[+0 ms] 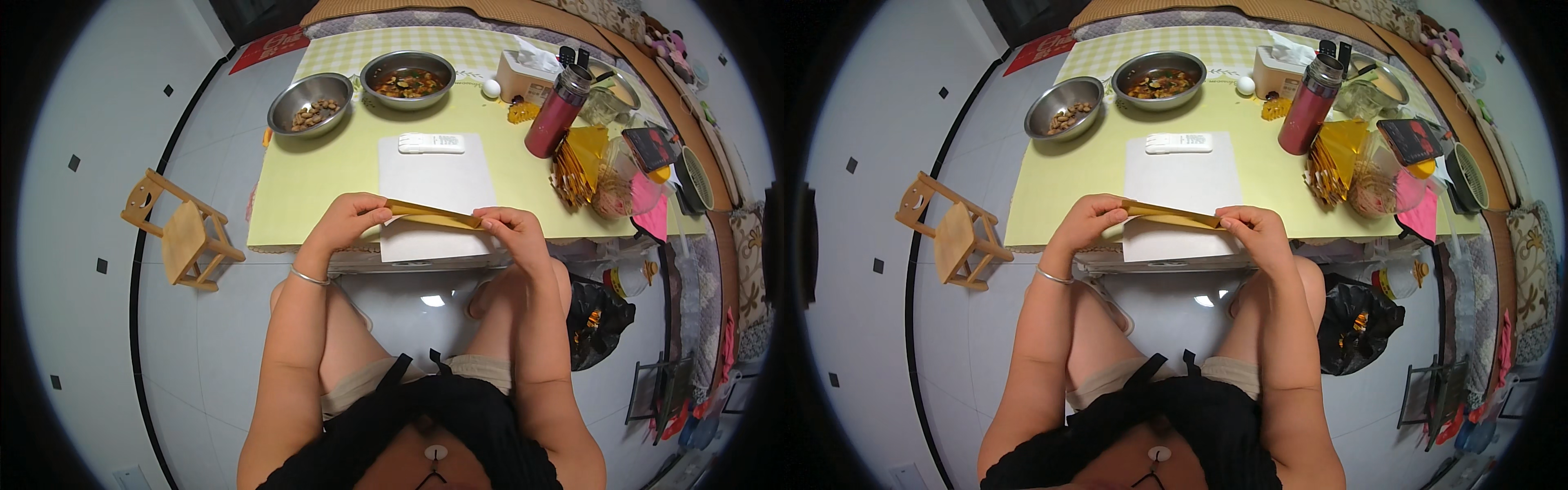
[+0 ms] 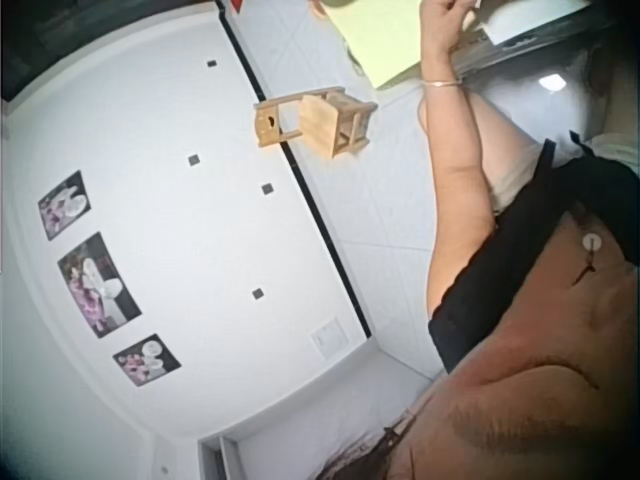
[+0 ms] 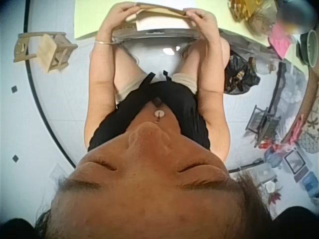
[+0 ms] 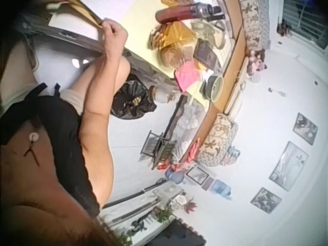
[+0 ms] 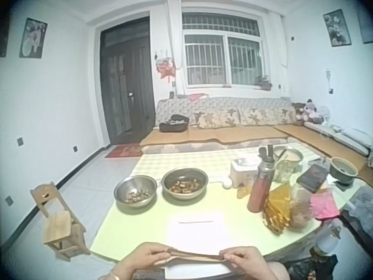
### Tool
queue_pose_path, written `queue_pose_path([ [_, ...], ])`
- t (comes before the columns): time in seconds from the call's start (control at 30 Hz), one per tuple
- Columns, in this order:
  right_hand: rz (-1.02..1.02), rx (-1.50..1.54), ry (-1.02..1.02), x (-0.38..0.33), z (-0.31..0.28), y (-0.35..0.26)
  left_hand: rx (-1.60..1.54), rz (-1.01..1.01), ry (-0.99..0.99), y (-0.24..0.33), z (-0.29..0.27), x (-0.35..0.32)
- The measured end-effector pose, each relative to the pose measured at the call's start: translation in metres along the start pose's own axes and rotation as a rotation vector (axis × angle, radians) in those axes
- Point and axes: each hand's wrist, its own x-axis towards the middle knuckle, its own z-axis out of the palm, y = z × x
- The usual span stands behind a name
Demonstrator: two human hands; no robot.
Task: The person sits on the floor and folds rectangular sheets of gold-colored paper into smaller triangular shapes. They repeatedly pick up a sheet, fold it in half, fold the corners to form a triangle, and place the finished item on a pile on the table.
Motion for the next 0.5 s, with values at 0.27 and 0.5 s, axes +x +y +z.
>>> queue_pose_path([
  [0.27, -0.083, 0.035, 0.070, 0.001, 0.008, 0.001, -0.286, -0.043, 0.125, -0.001, 0.006, 0.000],
  [0.5, -0.122, -0.239, 0.046, 0.006, -0.009, -0.002, -0.035, 0.035, 0.331, 0.000, 0.028, 0.005],
])
